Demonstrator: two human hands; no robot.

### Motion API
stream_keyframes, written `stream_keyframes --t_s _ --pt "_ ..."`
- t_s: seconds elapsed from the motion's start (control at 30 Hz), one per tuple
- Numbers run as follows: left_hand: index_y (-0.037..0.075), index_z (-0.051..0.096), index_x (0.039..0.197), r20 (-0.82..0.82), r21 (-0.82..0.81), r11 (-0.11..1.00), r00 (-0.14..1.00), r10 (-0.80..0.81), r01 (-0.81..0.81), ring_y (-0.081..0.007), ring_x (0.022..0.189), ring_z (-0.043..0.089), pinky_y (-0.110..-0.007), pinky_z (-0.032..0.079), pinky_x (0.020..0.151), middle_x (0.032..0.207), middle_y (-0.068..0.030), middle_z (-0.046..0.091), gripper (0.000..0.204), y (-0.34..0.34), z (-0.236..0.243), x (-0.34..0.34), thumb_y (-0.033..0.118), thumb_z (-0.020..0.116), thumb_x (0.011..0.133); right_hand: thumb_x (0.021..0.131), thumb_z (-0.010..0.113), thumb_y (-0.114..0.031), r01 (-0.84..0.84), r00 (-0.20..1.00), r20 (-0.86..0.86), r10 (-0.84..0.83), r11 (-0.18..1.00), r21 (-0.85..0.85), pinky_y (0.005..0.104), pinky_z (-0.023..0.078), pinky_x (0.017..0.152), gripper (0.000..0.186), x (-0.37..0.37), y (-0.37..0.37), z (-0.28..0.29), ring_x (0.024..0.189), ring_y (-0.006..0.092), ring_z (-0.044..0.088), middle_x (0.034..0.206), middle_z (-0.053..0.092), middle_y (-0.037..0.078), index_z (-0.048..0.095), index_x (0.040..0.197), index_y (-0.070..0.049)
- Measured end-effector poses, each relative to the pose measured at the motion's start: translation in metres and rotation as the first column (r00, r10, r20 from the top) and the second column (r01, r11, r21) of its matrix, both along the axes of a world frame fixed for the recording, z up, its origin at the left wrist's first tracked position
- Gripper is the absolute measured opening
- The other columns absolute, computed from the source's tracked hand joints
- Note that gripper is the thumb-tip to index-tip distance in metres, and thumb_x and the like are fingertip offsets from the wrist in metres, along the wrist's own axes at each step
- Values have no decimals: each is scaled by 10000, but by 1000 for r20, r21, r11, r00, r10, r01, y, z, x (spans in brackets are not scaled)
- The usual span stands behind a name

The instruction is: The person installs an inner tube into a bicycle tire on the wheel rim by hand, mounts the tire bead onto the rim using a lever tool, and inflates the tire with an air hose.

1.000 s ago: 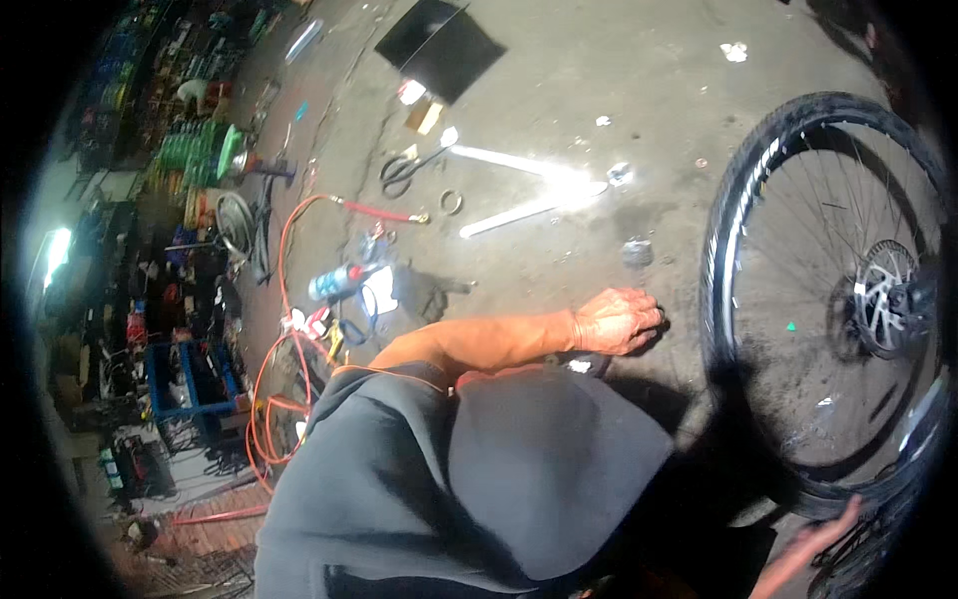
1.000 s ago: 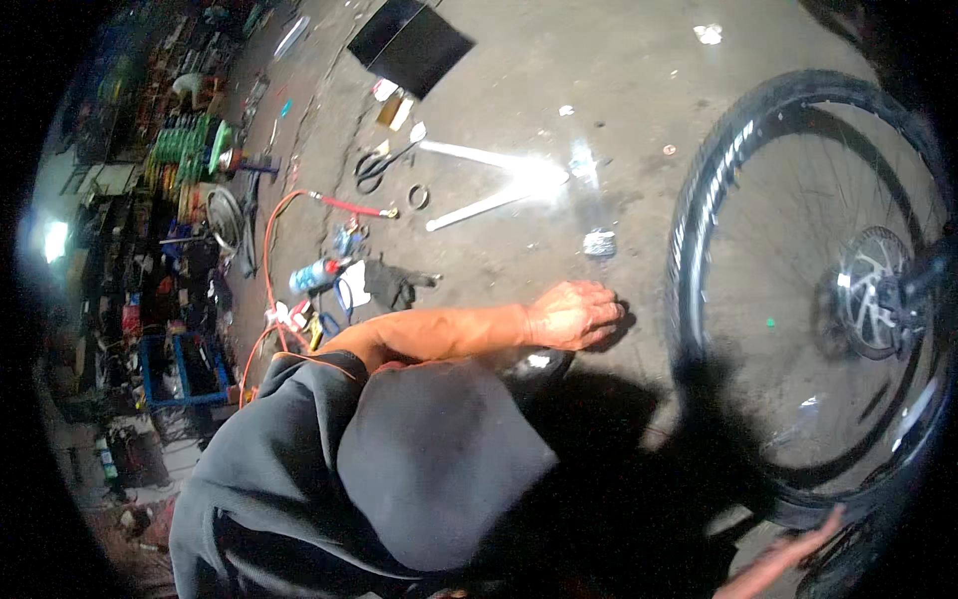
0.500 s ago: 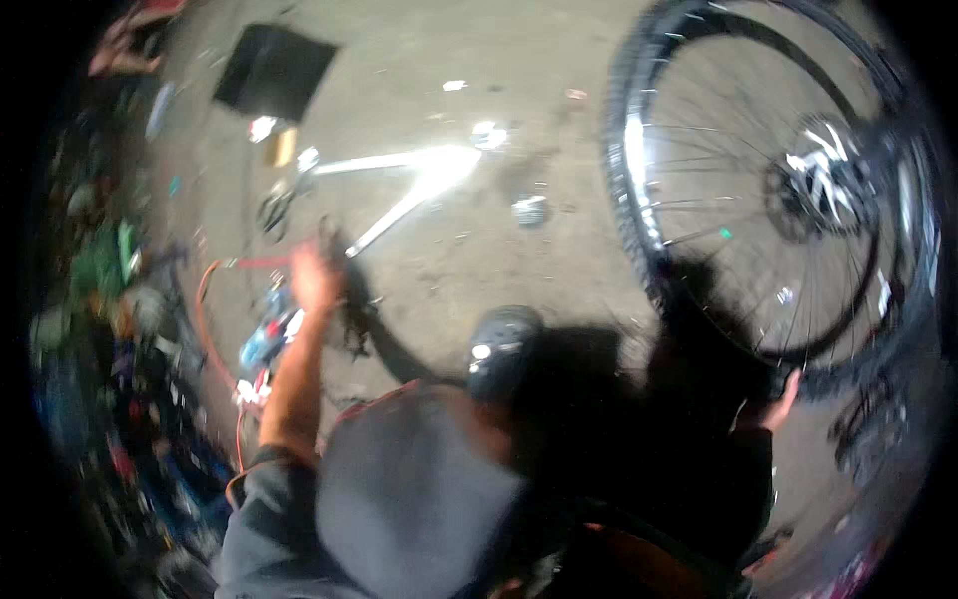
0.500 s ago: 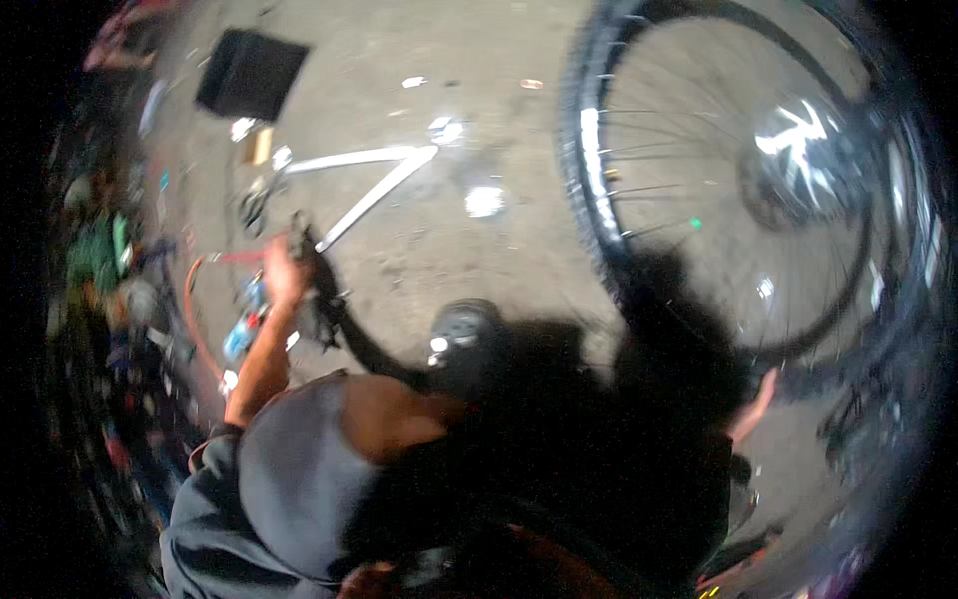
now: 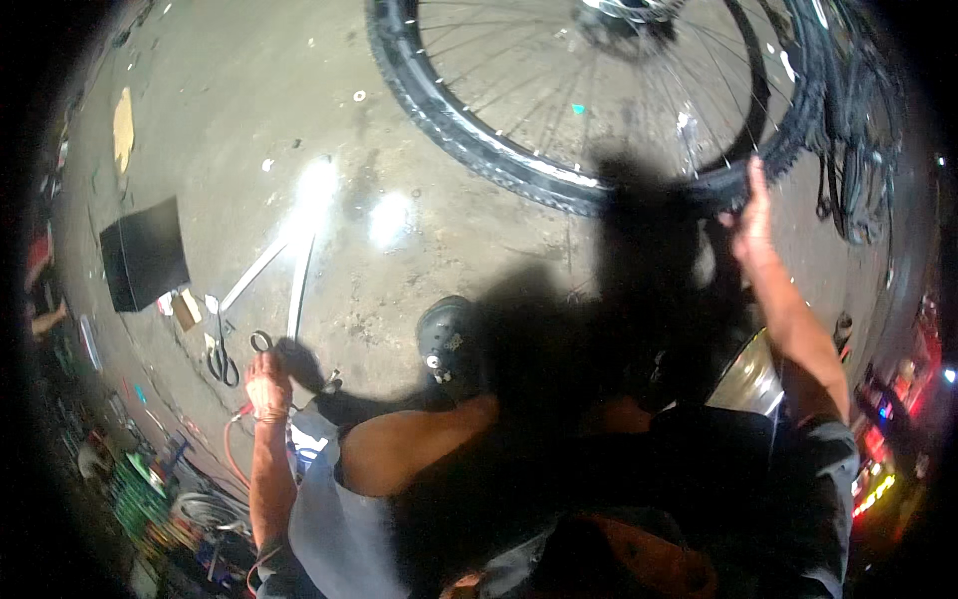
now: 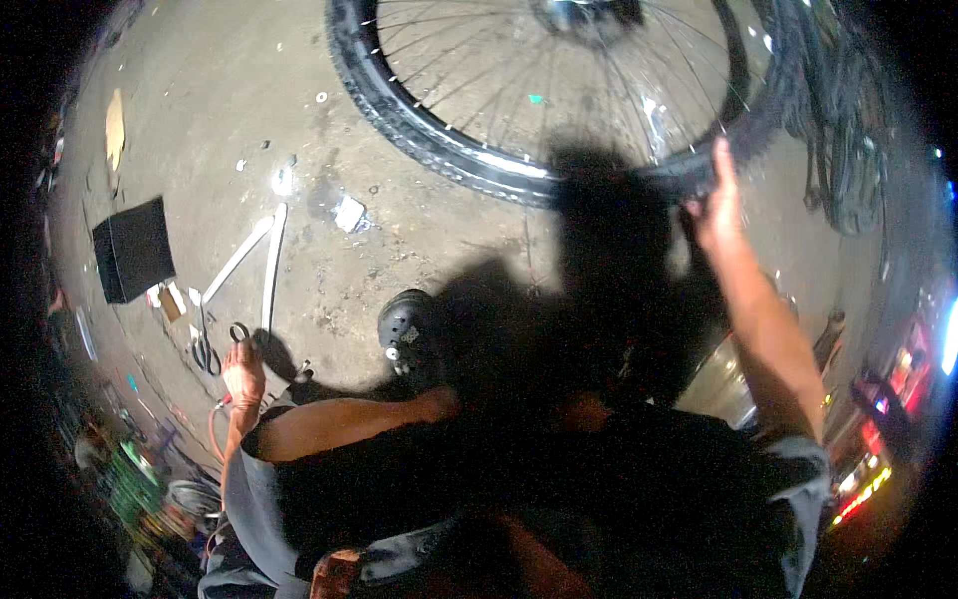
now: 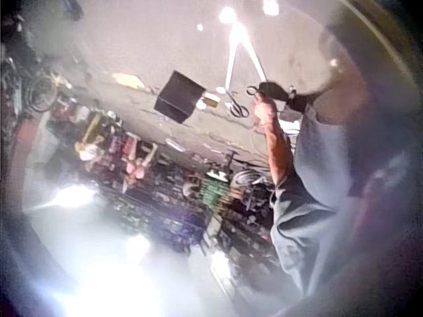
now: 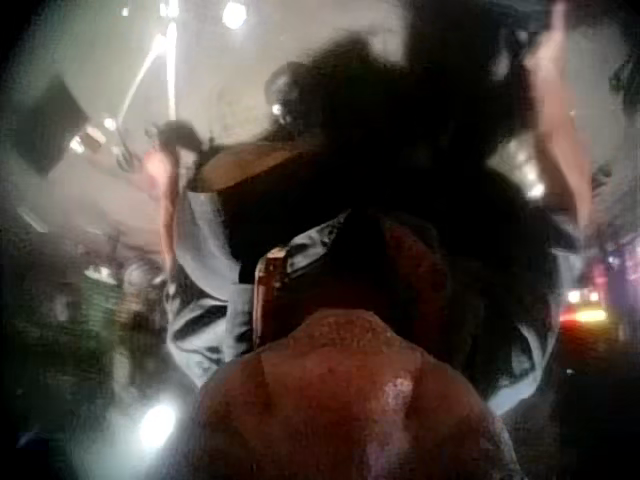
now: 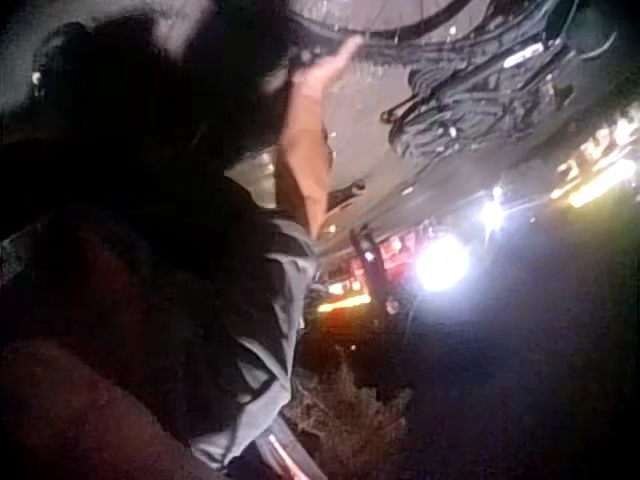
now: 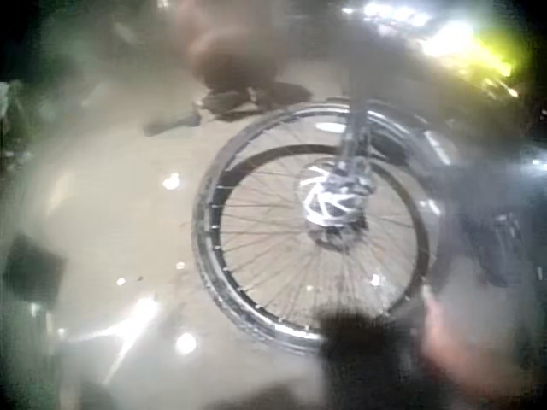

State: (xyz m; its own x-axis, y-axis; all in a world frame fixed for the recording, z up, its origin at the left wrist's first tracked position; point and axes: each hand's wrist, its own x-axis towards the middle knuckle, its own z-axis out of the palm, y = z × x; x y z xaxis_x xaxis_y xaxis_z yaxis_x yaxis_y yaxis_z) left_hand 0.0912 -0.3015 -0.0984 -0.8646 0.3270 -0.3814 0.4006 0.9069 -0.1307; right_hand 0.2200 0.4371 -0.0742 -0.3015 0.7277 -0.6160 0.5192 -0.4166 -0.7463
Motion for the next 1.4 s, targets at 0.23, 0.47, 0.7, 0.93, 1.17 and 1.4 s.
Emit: stream_keyframes --t_s 0.23,0.47,0.7,0.93,1.17,1.4 --pt "34 487 965 680 641 712 641 -356 -285 -145 646 553 -282 465 580 762 -70 544 269 280 88 -38 268 600 897 830 508 -625 -61 187 -918 -348 929 -365 475 392 972 725 6 -76 -66 1064 329 529 1101 584 149 516 1160 20" --pt "33 576 1059 837 359 732 -146 -527 -579 -39 621 469 -190 385 512 711 53 479 258 418 108 -8 191 650 870 826 274 -683 -30 101 -798 -595 800 -600 554 389 915 781 -14 -102 -100 972 398 560 981 624 179 599 1039 -6" --pt "-9 591 999 727 139 770 -463 -506 -623 -178 914 529 -311 413 839 957 -75 570 283 434 78 11 232 566 853 862 362 -513 59 356 -691 -629 753 -655 448 452 678 506 -30 -77 -80 641 287 538 608 540 67 583 744 -73" --pt "41 571 1170 942 161 852 -179 -283 -499 -66 681 522 -200 440 559 803 -6 587 372 478 104 -28 185 665 840 900 393 -523 -169 406 -868 -287 910 -380 385 472 597 489 -19 -4 -78 591 233 559 610 573 74 612 793 -100" --pt "17 473 1265 956 127 770 -129 -262 -625 -98 526 475 -195 373 428 663 -33 536 427 542 81 -70 153 483 860 922 485 -439 306 648 -651 -396 918 -253 407 460 859 507 22 -140 -100 922 202 533 1165 530 97 481 1237 -42" --pt "63 492 1281 802 510 853 419 -426 -110 -85 484 529 -210 431 420 667 -13 554 376 591 48 -84 198 530 932 909 585 -306 280 726 -568 -386 922 -269 289 480 788 409 -8 -161 -66 895 162 566 1005 602 79 516 1168 4"
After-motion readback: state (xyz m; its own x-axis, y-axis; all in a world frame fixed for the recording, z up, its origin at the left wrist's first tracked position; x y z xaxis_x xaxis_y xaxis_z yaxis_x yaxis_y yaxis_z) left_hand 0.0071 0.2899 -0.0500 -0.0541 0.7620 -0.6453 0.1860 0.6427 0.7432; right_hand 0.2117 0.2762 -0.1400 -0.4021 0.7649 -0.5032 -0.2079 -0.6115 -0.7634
